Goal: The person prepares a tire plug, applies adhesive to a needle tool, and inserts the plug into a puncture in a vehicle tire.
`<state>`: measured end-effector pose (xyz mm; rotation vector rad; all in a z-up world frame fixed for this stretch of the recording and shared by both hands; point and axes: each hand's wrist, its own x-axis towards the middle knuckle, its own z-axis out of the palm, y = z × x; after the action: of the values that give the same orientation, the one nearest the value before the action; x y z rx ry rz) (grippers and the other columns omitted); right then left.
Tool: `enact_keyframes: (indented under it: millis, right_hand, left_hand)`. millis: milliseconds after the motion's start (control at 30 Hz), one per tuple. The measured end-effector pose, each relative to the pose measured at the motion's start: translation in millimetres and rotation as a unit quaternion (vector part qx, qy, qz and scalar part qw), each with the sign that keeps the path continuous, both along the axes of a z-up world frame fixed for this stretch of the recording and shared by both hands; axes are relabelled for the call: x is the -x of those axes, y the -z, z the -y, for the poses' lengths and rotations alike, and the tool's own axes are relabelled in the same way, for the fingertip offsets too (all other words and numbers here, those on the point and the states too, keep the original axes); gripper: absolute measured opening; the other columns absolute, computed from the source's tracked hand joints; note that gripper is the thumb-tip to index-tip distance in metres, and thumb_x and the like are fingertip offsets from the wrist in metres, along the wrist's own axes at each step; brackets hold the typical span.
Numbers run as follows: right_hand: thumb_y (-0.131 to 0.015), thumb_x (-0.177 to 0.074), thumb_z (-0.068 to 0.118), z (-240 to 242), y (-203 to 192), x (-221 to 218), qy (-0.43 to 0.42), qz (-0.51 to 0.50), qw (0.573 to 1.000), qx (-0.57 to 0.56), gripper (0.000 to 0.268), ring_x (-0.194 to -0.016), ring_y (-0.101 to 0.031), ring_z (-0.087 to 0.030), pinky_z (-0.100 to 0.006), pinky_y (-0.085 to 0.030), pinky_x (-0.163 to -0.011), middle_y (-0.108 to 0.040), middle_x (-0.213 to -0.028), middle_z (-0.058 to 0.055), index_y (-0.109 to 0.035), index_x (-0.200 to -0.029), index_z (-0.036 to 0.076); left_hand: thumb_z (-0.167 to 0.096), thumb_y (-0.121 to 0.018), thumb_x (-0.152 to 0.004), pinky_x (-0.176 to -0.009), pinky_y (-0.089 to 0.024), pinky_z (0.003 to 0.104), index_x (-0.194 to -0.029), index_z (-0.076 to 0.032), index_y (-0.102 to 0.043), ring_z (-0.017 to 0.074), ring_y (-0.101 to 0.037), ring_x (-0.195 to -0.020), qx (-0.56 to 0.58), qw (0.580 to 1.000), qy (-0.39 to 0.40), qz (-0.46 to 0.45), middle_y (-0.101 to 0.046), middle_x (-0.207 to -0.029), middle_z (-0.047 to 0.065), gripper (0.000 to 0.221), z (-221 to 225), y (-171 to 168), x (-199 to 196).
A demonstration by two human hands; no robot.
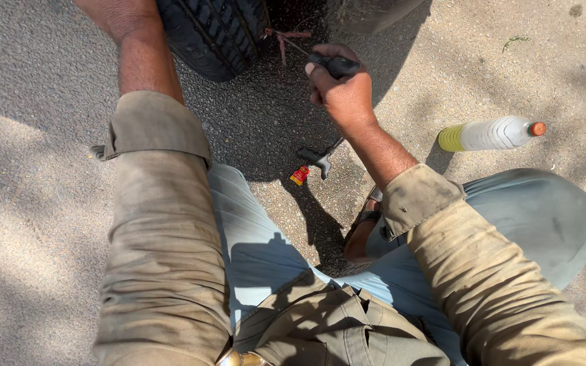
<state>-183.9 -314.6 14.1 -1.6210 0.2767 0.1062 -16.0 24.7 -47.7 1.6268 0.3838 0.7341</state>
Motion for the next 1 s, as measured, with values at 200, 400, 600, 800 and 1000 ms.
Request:
enact_keyframes:
  millis: [200,400,600,800,1000]
  right_hand:
    - [-0.072,-0.096,0.01,13.3,-16.5,-3.1,-0.005,-0.004,0.998,0.06,0.034,-0.061,-0.067,-0.009,-0.024,-0.051,-0.051,-0.073,-0.083,-0.005,-0.06,-0.127,0.003]
    - [-0.07,-0.096,0.008,22.0,-31.2,-9.5,-0.013,-0.016,0.999,0.037,0.035,-0.06,-0.066,-0.009,-0.024,-0.053,-0.05,-0.07,-0.084,-0.005,-0.058,-0.128,0.003]
    - [-0.073,-0.095,0.007,11.9,-28.0,-4.3,0.017,-0.011,1.0,-0.009,0.033,-0.058,-0.064,-0.008,-0.024,-0.052,-0.05,-0.071,-0.082,-0.006,-0.061,-0.126,0.002]
    - [-0.071,-0.098,0.008,12.9,-25.9,-8.2,0.02,0.018,0.999,-0.022,0.032,-0.06,-0.065,-0.008,-0.025,-0.053,-0.053,-0.071,-0.082,-0.005,-0.061,-0.128,0.003]
    - [-0.071,-0.098,0.007,18.8,-11.5,-12.3,0.006,0.016,0.999,-0.033,0.031,-0.061,-0.065,-0.009,-0.025,-0.054,-0.053,-0.071,-0.084,-0.004,-0.06,-0.128,0.005]
  left_hand:
    - [-0.058,-0.071,-0.096,-0.074,-0.045,0.042,-0.107,0.005,-0.064,0.0263,-0.054,-0.077,0.0,0.997,-0.064,-0.047,-0.062,-0.09,0.021,0.064,40.6,-6.6,80.0]
    - [-0.075,-0.078,-0.068,-0.102,-0.05,0.046,-0.134,0.007,-0.05,0.0335,-0.062,-0.118,0.013,0.925,0.002,-0.381,-0.062,-0.122,0.023,0.11,184.4,-15.0,150.2]
    - [-0.077,-0.088,-0.066,-0.123,-0.024,0.062,-0.152,0.017,0.011,0.0555,-0.008,-0.153,-0.071,0.938,-0.094,-0.327,-0.009,-0.159,0.042,0.161,204.5,-13.6,120.5]
    - [-0.064,-0.091,-0.062,-0.121,-0.029,0.057,-0.15,0.016,0.021,0.0544,-0.015,-0.15,0.031,0.961,-0.099,-0.256,-0.008,-0.157,0.041,0.164,213.2,-8.7,108.5]
    - [-0.048,-0.098,-0.065,-0.126,-0.024,0.056,-0.153,0.015,0.015,0.0506,-0.023,-0.151,0.006,0.98,-0.083,-0.18,-0.017,-0.156,0.038,0.157,203.6,2.6,115.8]
